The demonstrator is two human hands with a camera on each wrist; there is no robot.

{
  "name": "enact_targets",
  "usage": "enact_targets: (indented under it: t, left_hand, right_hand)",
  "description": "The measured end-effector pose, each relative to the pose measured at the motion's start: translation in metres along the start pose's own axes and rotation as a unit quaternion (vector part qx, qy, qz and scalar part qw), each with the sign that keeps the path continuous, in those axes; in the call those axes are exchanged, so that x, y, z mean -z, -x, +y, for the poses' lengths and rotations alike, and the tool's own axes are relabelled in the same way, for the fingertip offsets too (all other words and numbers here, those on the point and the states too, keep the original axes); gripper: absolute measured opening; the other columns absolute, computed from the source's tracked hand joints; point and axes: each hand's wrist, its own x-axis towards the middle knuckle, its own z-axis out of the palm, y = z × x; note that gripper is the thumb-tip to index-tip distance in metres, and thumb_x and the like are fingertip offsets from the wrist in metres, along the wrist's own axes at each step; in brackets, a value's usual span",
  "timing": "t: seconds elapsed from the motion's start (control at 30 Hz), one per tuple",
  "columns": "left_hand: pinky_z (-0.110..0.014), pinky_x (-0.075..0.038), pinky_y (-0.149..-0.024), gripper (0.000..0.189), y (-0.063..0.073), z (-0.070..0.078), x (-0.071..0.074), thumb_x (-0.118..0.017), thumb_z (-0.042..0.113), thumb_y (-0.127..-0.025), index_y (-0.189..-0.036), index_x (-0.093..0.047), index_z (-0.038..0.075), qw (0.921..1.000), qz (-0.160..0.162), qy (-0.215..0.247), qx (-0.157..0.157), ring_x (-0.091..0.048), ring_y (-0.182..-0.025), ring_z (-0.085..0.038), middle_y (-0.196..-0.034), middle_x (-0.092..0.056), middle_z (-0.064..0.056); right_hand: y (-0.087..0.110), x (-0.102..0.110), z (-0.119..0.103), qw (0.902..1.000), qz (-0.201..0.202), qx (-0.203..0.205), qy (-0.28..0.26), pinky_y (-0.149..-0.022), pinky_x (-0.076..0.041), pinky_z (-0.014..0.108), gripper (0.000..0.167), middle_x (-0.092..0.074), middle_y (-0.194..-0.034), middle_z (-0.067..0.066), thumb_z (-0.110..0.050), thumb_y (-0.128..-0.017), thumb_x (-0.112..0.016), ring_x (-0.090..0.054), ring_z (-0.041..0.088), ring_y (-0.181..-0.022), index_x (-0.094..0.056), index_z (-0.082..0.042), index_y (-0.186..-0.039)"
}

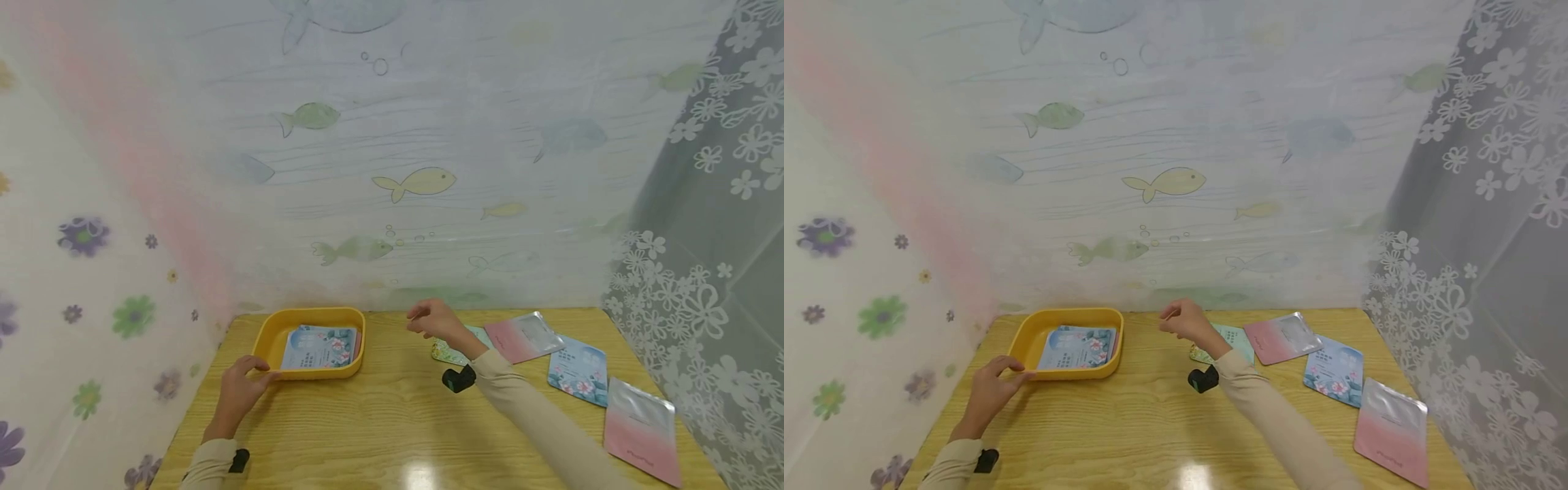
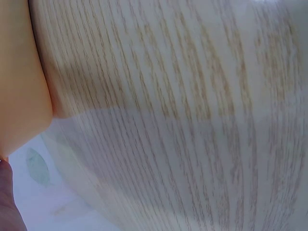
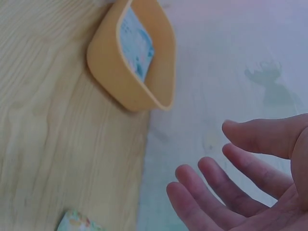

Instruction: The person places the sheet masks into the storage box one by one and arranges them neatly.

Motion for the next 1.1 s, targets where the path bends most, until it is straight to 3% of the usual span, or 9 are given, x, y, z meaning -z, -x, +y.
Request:
enact_targets:
  t: [0.33, 0.63, 1.1]
  left_hand:
    - [-0.048, -0.049, -0.066, 0.025, -0.001, 0.001, 0.0, -0.088, 0.009, -0.063, -0.074, -0.066, 0.008, 1.0, 0.001, -0.003, 0.002, -0.06, -0.07, -0.026, -0.076, -0.061, 0.0]
    - [-0.042, -0.049, -0.065, 0.025, -0.002, 0.001, -0.001, -0.088, 0.006, -0.062, -0.074, -0.066, 0.008, 0.9997, 0.008, 0.014, -0.017, -0.06, -0.07, -0.024, -0.076, -0.061, -0.001]
    - [-0.043, -0.049, -0.065, 0.025, 0.0, 0.0, 0.0, -0.088, 0.009, -0.063, -0.075, -0.067, 0.007, 1.0, -0.005, -0.001, -0.004, -0.059, -0.07, -0.023, -0.077, -0.061, -0.001]
  right_hand:
    - [0.023, 0.045, 0.024, 0.999, 0.03, -0.034, 0.0, -0.076, -0.053, 0.041, 0.025, -0.061, -0.105, 0.012, -0.012, -0.088, -0.067, -0.061, 0.026, -0.093, -0.063, -0.002, -0.11]
    - [0.049, 0.091, 0.047, 0.9986, 0.046, -0.026, -0.002, -0.084, -0.05, 0.048, 0.037, -0.056, -0.12, 0.021, -0.016, -0.091, -0.065, -0.058, 0.033, -0.105, -0.057, 0.003, -0.122]
    - [0.077, 0.143, 0.08, 0.996, 0.072, -0.024, -0.047, -0.087, -0.049, 0.048, 0.05, -0.045, -0.132, 0.026, -0.021, -0.093, -0.062, -0.052, 0.039, -0.113, -0.046, 0.005, -0.133]
